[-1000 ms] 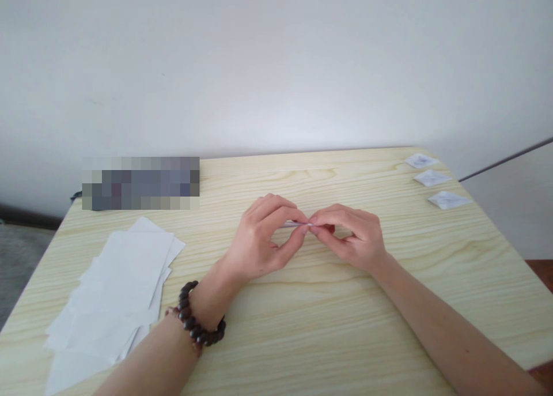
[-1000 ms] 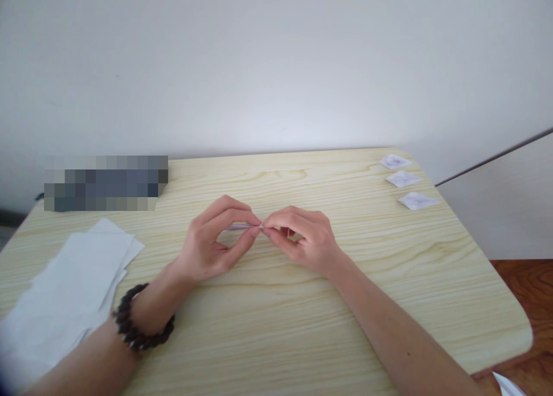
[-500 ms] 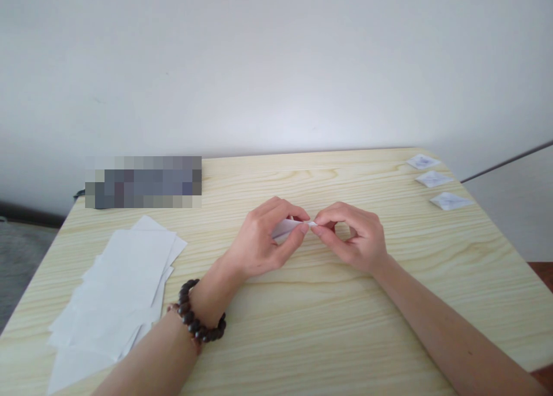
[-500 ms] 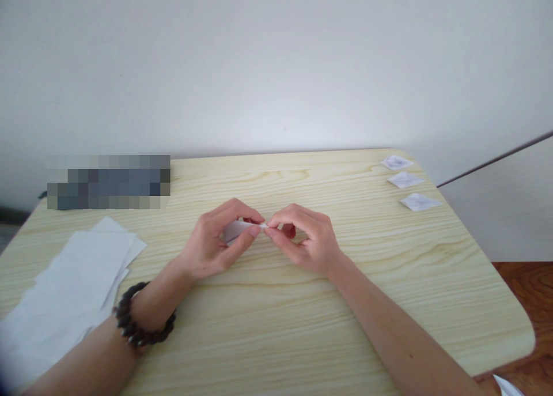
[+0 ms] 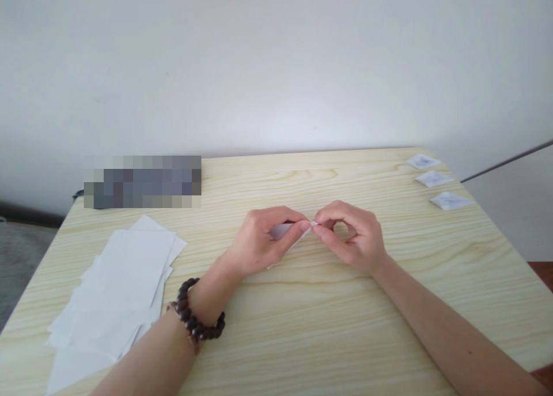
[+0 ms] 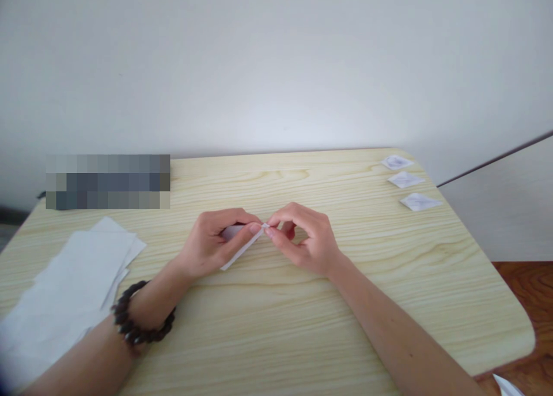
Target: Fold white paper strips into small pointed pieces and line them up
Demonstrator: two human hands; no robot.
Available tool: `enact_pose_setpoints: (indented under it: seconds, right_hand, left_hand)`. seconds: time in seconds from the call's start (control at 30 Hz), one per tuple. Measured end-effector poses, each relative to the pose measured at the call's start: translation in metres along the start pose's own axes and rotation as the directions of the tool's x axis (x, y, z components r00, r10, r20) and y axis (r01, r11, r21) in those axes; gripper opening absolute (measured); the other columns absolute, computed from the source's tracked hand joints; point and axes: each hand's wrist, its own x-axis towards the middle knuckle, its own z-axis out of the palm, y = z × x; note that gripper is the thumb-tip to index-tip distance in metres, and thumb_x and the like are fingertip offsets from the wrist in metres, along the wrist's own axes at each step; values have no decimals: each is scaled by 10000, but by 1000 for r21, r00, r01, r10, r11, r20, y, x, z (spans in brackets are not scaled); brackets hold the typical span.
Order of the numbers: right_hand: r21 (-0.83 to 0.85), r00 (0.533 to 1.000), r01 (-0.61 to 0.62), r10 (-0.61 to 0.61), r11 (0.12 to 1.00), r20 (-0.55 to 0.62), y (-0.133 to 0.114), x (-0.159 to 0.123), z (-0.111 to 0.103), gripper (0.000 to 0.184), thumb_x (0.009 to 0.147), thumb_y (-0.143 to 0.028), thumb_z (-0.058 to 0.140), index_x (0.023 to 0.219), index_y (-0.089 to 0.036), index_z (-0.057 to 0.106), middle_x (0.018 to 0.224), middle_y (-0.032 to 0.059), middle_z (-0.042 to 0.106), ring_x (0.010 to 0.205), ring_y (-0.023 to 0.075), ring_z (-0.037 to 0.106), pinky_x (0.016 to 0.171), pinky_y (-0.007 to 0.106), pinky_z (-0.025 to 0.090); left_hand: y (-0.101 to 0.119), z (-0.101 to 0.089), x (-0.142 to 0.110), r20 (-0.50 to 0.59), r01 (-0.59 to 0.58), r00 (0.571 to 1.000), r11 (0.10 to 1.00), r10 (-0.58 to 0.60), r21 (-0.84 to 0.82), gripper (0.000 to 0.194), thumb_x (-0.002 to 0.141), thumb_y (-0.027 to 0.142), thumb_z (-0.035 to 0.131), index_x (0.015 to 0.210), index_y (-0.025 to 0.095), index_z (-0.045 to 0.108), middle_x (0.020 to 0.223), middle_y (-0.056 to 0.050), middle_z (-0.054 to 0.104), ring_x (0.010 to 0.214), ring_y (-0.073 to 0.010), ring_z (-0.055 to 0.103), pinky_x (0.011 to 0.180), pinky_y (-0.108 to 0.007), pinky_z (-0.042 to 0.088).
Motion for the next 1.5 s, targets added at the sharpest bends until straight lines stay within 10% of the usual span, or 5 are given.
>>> enact_pose_setpoints:
  seconds: [0.83, 1.13, 1.33, 1.5]
  right_hand:
    - [-12, 976, 206, -205, 978, 77, 1, 1, -1, 212, 826, -71, 620, 974, -219, 649, 860, 31, 686, 741, 125, 641, 635, 249, 520]
    - [130, 947, -300, 278, 945, 161, 1, -1, -4, 167, 899, -247, 526, 779, -182, 622, 602, -21, 567, 526, 101, 533, 483, 223, 405]
    - [122, 933, -309, 276, 943, 231, -1, 3, -4, 247, 889, -216, 488, 675, -165, 600, 593, -7, 621, 468, 75, 477, 444, 203, 361]
    - [82, 928, -307, 278, 948, 249, -3, 3, -3, 246, 873, -213, 505, 656, -157, 606, 548, -18, 594, 436, 60, 429, 414, 186, 319]
  left_hand:
    - [2, -12, 5, 305, 377, 910, 868, -282, -322, 243, 855, 335, 587, 745, 131, 662, 557, 36, 537, 473, -61, 398, 438, -182, 324]
    - [-2, 0, 0, 74, -1, 997, 999, -2, 37, 151, 859, 217, 582, 778, 147, 689, 680, -3, 681, 588, -87, 574, 545, -181, 420]
    - [-4, 3, -1, 40, -286, 957, 911, 287, 297, 141, 890, 203, 547, 823, 166, 665, 704, -11, 692, 586, -89, 596, 558, -194, 437]
    - [-3, 3, -2, 53, -305, 951, 902, 303, 307, 134, 883, 189, 550, 825, 155, 666, 697, -16, 692, 576, -88, 593, 545, -191, 431]
